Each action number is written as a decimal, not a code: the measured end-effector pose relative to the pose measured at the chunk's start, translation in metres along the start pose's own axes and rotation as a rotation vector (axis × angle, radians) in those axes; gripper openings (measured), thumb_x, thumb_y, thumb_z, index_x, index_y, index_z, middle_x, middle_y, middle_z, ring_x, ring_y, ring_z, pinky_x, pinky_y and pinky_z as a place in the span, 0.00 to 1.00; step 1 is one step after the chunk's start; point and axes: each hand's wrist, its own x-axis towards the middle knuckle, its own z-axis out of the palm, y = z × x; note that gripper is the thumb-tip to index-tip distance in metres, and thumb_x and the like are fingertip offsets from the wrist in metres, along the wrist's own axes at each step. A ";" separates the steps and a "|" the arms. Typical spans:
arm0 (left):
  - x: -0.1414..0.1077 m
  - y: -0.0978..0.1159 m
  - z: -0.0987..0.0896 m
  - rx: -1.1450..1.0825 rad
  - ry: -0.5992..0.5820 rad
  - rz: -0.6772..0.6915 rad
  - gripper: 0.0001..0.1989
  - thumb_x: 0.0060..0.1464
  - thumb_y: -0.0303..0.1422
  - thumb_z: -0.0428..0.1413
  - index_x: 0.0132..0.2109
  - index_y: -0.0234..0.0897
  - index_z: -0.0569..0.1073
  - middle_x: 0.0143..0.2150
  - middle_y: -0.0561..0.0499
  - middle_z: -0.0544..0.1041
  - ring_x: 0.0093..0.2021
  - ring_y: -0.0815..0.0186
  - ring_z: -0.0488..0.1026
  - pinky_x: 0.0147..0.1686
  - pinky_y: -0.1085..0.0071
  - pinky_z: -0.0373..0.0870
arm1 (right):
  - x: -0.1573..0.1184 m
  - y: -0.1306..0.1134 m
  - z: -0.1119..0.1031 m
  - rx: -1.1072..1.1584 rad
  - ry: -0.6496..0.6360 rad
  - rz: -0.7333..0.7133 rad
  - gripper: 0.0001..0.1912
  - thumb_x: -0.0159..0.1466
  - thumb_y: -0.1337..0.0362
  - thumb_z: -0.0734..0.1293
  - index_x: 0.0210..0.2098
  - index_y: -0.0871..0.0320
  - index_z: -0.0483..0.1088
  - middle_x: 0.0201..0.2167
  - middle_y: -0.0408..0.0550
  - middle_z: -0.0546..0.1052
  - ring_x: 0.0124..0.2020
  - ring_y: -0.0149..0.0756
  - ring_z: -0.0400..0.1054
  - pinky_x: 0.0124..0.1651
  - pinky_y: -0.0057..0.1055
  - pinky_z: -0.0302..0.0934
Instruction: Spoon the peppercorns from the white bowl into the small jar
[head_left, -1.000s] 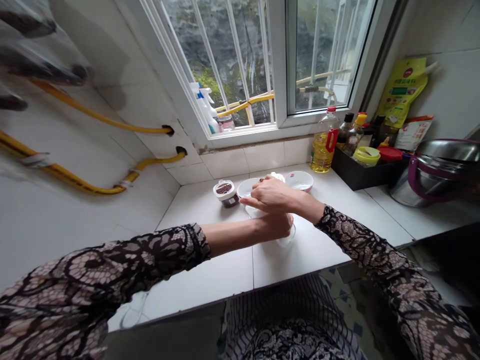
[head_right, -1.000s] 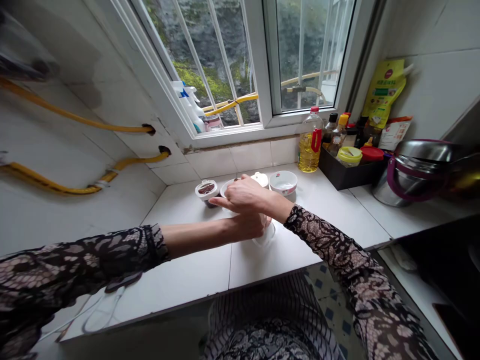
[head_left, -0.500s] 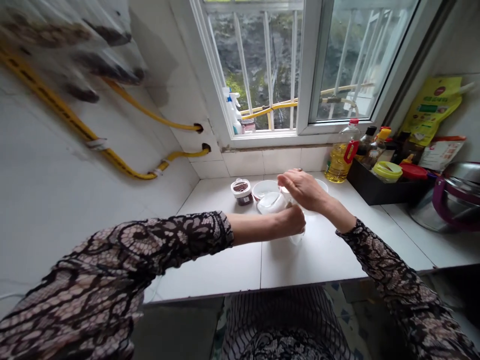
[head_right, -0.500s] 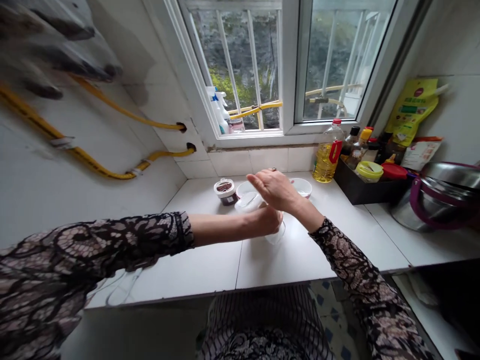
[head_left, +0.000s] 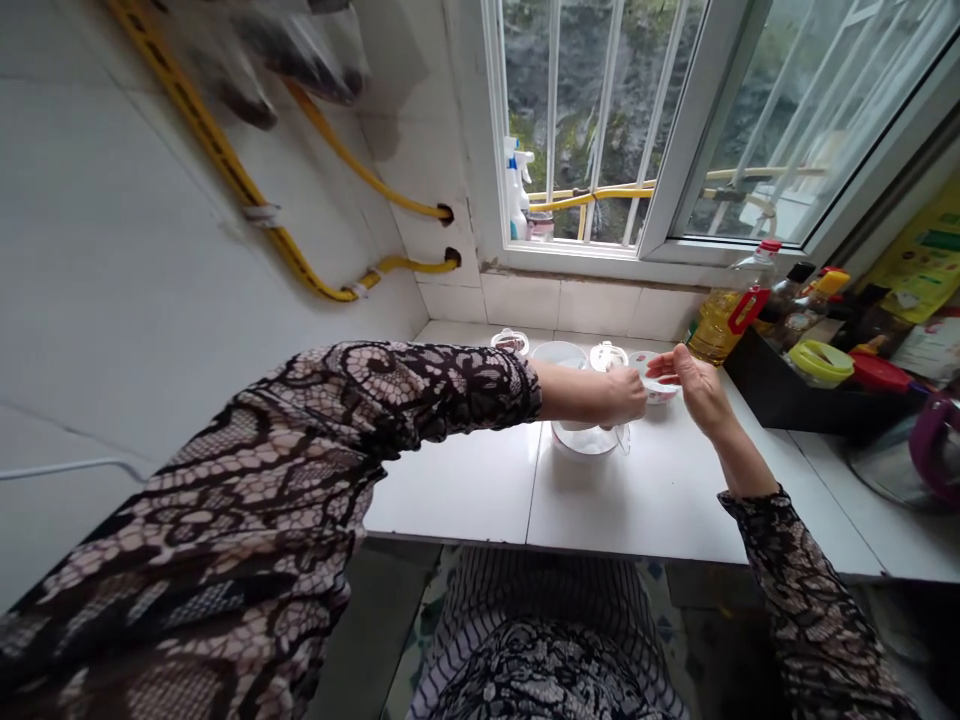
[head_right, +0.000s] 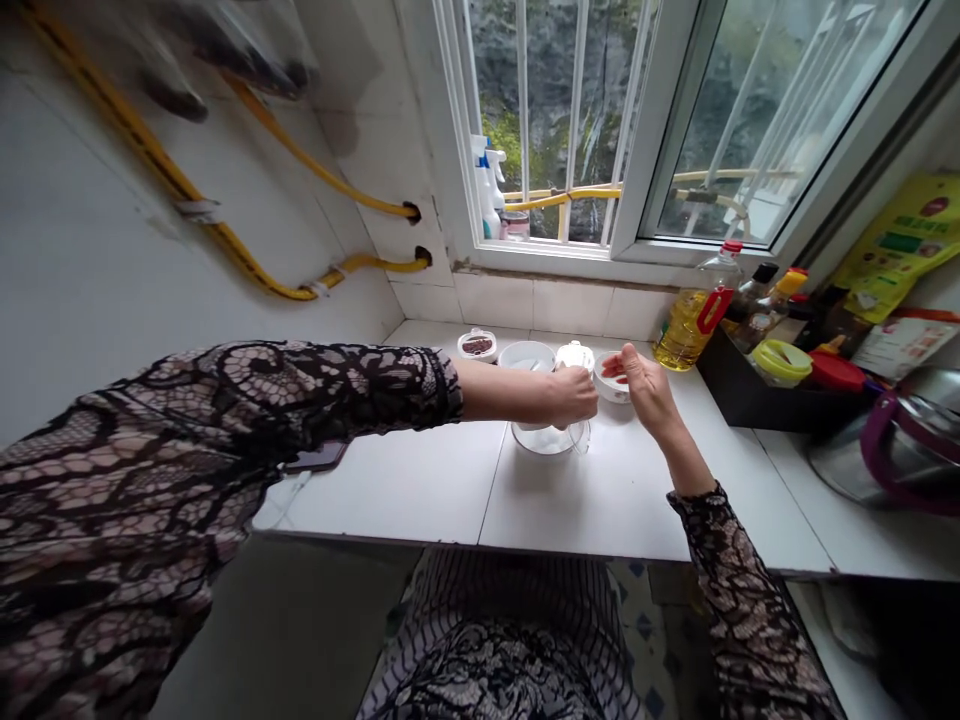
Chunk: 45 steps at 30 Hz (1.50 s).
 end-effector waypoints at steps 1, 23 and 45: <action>0.002 -0.003 0.001 -0.019 -0.020 0.015 0.09 0.43 0.24 0.65 0.35 0.37 0.79 0.34 0.45 0.80 0.33 0.58 0.74 0.36 0.63 0.67 | -0.005 0.004 0.000 0.006 -0.009 0.019 0.38 0.59 0.29 0.55 0.34 0.59 0.73 0.32 0.53 0.79 0.37 0.41 0.74 0.41 0.38 0.68; -0.007 -0.036 -0.027 -0.243 -0.312 0.027 0.15 0.46 0.46 0.65 0.35 0.39 0.82 0.34 0.46 0.82 0.35 0.59 0.76 0.34 0.70 0.64 | -0.080 0.048 0.045 -0.837 0.026 -0.413 0.23 0.73 0.54 0.55 0.56 0.61 0.70 0.48 0.59 0.78 0.42 0.45 0.76 0.41 0.38 0.72; 0.002 -0.013 -0.019 -0.230 -0.221 -0.028 0.17 0.46 0.46 0.64 0.20 0.39 0.75 0.23 0.47 0.78 0.31 0.58 0.75 0.34 0.67 0.65 | -0.088 0.060 0.045 -0.911 -0.048 -0.420 0.23 0.72 0.59 0.53 0.61 0.61 0.65 0.52 0.64 0.76 0.50 0.50 0.72 0.48 0.45 0.67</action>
